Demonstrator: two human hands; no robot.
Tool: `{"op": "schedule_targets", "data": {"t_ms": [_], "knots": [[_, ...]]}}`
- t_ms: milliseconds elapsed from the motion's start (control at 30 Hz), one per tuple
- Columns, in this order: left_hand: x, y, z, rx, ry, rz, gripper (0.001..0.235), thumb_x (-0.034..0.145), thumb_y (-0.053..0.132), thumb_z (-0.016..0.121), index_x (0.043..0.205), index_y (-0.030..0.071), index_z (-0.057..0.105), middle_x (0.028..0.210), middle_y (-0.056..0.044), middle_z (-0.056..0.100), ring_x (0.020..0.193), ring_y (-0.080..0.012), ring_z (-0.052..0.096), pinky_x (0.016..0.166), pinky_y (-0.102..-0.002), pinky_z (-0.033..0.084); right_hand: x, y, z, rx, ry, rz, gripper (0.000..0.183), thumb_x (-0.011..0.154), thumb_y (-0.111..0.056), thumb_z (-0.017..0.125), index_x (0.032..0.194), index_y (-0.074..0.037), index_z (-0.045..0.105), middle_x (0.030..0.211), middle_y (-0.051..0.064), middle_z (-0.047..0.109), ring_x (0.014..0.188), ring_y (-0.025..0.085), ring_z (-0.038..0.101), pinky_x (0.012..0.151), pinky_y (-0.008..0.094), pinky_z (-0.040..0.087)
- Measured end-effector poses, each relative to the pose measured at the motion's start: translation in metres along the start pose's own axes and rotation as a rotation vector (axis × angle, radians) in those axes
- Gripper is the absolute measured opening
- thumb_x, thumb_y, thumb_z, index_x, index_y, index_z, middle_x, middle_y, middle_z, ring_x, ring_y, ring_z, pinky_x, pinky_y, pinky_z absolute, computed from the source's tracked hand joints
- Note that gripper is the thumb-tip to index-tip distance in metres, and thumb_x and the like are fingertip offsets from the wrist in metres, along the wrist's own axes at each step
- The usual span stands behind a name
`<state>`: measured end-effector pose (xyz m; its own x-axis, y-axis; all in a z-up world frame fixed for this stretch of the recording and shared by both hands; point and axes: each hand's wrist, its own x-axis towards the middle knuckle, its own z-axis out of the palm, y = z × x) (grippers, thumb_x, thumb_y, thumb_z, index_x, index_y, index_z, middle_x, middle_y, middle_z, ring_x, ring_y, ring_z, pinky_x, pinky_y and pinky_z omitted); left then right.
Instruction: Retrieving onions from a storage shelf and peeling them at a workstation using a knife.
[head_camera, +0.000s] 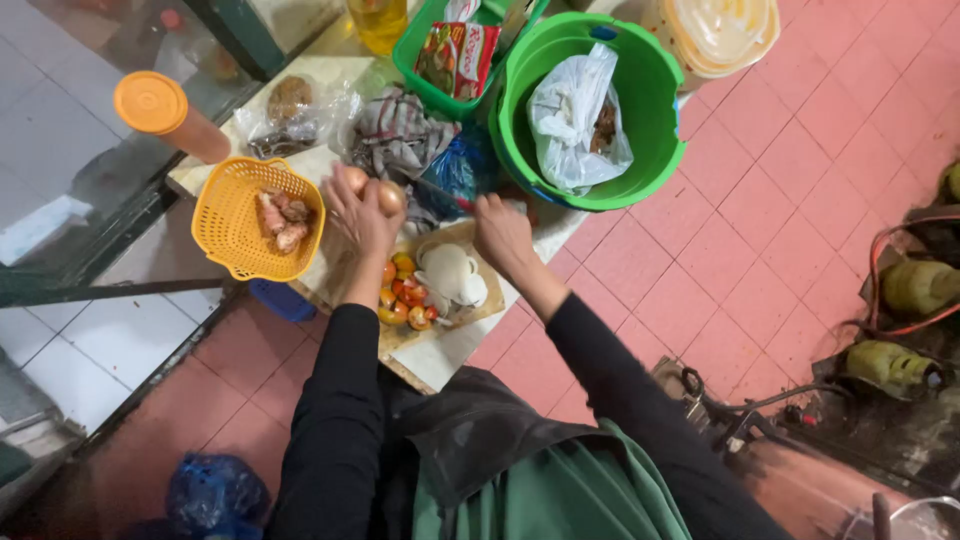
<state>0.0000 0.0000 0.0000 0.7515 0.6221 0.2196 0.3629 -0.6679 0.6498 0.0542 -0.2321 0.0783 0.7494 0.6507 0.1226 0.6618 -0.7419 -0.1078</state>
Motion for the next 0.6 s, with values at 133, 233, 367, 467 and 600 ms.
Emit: {"op": "schedule_targets", "data": {"t_ms": [133, 233, 367, 467, 600], "knots": [[-0.006, 0.004, 0.010, 0.247, -0.046, 0.220, 0.065, 0.060, 0.031, 0.096, 0.118, 0.018, 0.069, 0.154, -0.013, 0.040, 0.141, -0.0396, 0.035, 0.104, -0.060, 0.036, -0.060, 0.004, -0.013, 0.392, 0.084, 0.229, 0.011, 0.093, -0.012, 0.062, 0.098, -0.004, 0.057, 0.091, 0.023, 0.065, 0.075, 0.046, 0.064, 0.062, 0.054, 0.050], [-0.003, -0.001, 0.027, 0.249, -0.138, 0.309, 0.072, 0.064, 0.025, 0.094, 0.127, 0.013, 0.062, 0.142, -0.009, 0.054, 0.135, -0.0344, 0.045, 0.104, -0.054, 0.043, -0.101, 0.013, 0.007, 0.566, 0.094, 0.335, 0.015, 0.092, -0.015, 0.065, 0.100, -0.005, 0.057, 0.086, 0.024, 0.066, 0.077, 0.046, 0.065, 0.064, 0.053, 0.050], [-0.006, 0.013, 0.025, 0.046, -0.076, 0.270, 0.072, 0.072, 0.024, 0.094, 0.131, 0.008, 0.054, 0.129, -0.014, 0.060, 0.120, -0.0384, 0.055, 0.105, -0.050, 0.045, -0.134, 0.007, -0.008, 0.708, -0.011, 0.514, 0.023, 0.090, -0.023, 0.069, 0.105, -0.007, 0.062, 0.075, 0.022, 0.067, 0.067, 0.039, 0.067, 0.062, 0.047, 0.051], [-0.019, 0.029, -0.004, -0.379, -0.019, -0.023, 0.075, 0.073, 0.019, 0.091, 0.133, 0.004, 0.051, 0.126, -0.017, 0.059, 0.117, -0.0387, 0.059, 0.101, -0.045, 0.048, -0.155, 0.000, -0.014, 0.724, 0.010, 0.488, 0.025, 0.091, -0.026, 0.071, 0.106, -0.006, 0.066, 0.074, 0.019, 0.067, 0.064, 0.035, 0.066, 0.060, 0.045, 0.050], [-0.057, 0.013, -0.063, -0.790, -0.060, -0.090, 0.068, 0.078, 0.007, 0.085, 0.136, 0.005, 0.050, 0.132, -0.014, 0.057, 0.117, -0.0273, 0.060, 0.100, -0.036, 0.051, -0.175, -0.024, -0.004, 0.696, 0.005, 0.454, 0.022, 0.094, -0.025, 0.070, 0.104, -0.006, 0.069, 0.076, 0.019, 0.067, 0.066, 0.033, 0.066, 0.061, 0.044, 0.050]]}}
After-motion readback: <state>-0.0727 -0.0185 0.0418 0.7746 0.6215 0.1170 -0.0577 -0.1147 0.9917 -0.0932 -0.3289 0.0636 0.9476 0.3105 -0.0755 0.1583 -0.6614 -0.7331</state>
